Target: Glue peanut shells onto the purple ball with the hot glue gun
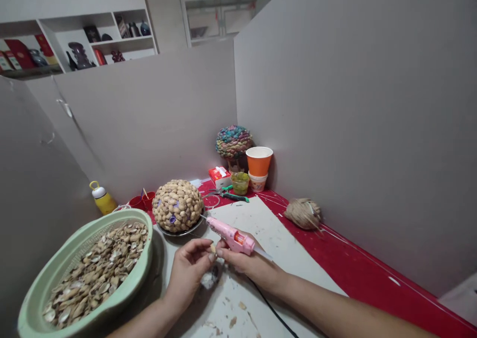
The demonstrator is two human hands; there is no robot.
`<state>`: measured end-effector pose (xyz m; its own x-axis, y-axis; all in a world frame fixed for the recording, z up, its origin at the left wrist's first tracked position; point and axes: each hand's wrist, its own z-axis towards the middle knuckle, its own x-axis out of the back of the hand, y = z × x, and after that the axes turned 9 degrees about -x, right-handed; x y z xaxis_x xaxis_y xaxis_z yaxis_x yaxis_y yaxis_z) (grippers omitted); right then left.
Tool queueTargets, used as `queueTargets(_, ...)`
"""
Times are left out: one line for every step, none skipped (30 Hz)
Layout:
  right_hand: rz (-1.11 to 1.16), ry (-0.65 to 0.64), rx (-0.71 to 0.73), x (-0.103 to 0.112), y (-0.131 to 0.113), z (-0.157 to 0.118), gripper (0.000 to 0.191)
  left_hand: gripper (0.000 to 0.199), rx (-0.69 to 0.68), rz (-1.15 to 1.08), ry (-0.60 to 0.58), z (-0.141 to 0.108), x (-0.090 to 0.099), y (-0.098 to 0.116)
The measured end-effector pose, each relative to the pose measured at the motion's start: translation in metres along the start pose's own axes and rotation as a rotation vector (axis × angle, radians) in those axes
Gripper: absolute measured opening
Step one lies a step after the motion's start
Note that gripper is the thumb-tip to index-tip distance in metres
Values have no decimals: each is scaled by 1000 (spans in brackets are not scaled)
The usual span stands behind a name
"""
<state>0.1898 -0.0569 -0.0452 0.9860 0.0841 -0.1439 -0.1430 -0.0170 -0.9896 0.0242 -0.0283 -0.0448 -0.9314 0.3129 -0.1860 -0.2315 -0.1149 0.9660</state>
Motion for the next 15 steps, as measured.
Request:
queueTargets(3,-9,10,0,0,0,20,32,-2,4,0,0,0,-1)
queueTargets(8,-18,19,1,0,1,19,32,-1,9,-3,0,1,-1)
queueTargets(12,-27,28,1,0,1,18,32,0,13,-8,0,1,-2)
queueTargets(15,-37,36,2,0,1,18,32,1,16,-13,0,1,-3)
queueTargets(16,-46,40,2,0,1,18,32,3,19,-18,0,1,-3)
queueTargets(15,-55,43,2,1,2,18,32,3,21,-20,0,1,-4)
queueTargets(11,-60,42,2,1,2,18,31,3,23,-21,0,0,-4)
queueTargets(5,-64,38,2,1,2,19,31,2,25,-19,0,0,-5)
queueTargets(-1,-63,34,2,2,2,20,30,1,28,-16,0,-1,-5)
queueTargets(-7,-62,30,2,2,2,21,29,0,30,-12,0,-1,-4)
queueTargets(-14,-60,30,3,3,2,21,29,-2,33,-9,0,-2,-4)
queueTargets(-22,-59,32,3,3,2,22,28,-4,36,-6,0,-2,-4)
queueTargets(-30,-60,35,3,3,2,22,28,-6,39,-3,0,-2,-5)
queueTargets(-36,-62,37,3,4,2,23,28,-9,40,-1,0,-2,-5)
queueTargets(-40,-61,39,3,4,2,23,28,-12,41,0,0,-2,-6)
